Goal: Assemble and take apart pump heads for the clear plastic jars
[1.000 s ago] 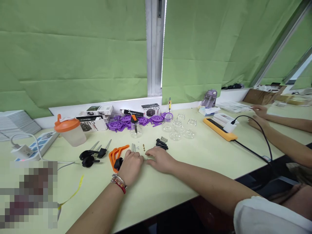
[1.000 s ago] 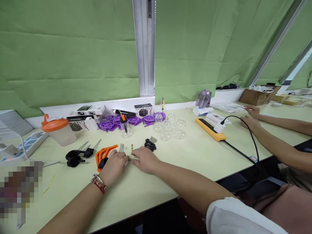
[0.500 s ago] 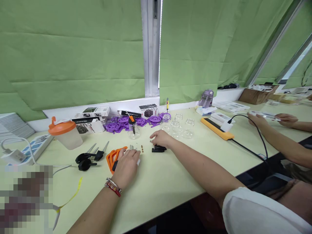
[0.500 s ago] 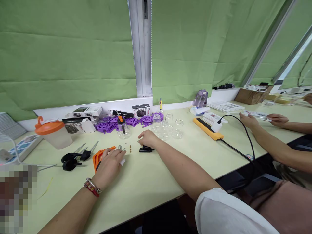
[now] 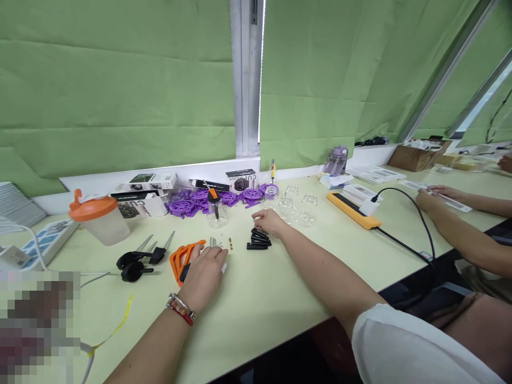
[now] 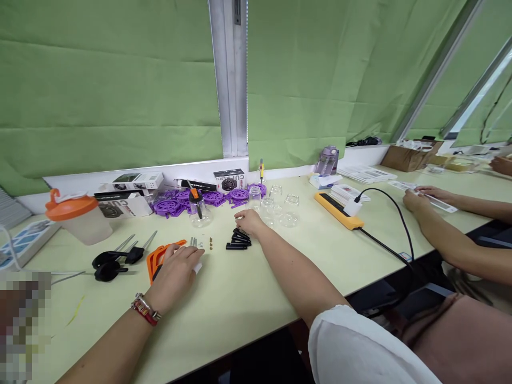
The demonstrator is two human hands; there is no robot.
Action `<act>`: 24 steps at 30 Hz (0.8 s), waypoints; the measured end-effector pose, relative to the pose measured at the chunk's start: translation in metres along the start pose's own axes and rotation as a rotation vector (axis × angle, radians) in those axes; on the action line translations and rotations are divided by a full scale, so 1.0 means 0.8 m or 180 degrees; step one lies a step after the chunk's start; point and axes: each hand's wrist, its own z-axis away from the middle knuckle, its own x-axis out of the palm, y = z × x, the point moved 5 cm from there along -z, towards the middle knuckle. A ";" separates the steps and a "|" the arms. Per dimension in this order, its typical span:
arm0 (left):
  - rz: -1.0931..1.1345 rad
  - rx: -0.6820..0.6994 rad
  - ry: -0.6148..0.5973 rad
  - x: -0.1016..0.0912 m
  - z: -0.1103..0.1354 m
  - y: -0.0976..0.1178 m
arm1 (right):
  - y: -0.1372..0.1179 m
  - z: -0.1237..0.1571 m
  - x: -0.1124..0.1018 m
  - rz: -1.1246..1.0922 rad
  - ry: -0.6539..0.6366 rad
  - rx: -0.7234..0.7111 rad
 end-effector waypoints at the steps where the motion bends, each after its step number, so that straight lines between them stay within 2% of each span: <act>1: 0.0006 0.0005 -0.0008 0.000 0.000 0.000 | 0.000 0.001 0.000 -0.0008 -0.0011 -0.0024; 12: 0.0003 -0.0003 -0.0088 -0.001 -0.001 0.003 | 0.009 0.003 0.000 0.0168 0.0135 -0.0535; 24: -0.0046 0.0002 -0.0113 -0.001 -0.003 0.004 | 0.013 0.005 -0.003 0.0078 0.0127 -0.0467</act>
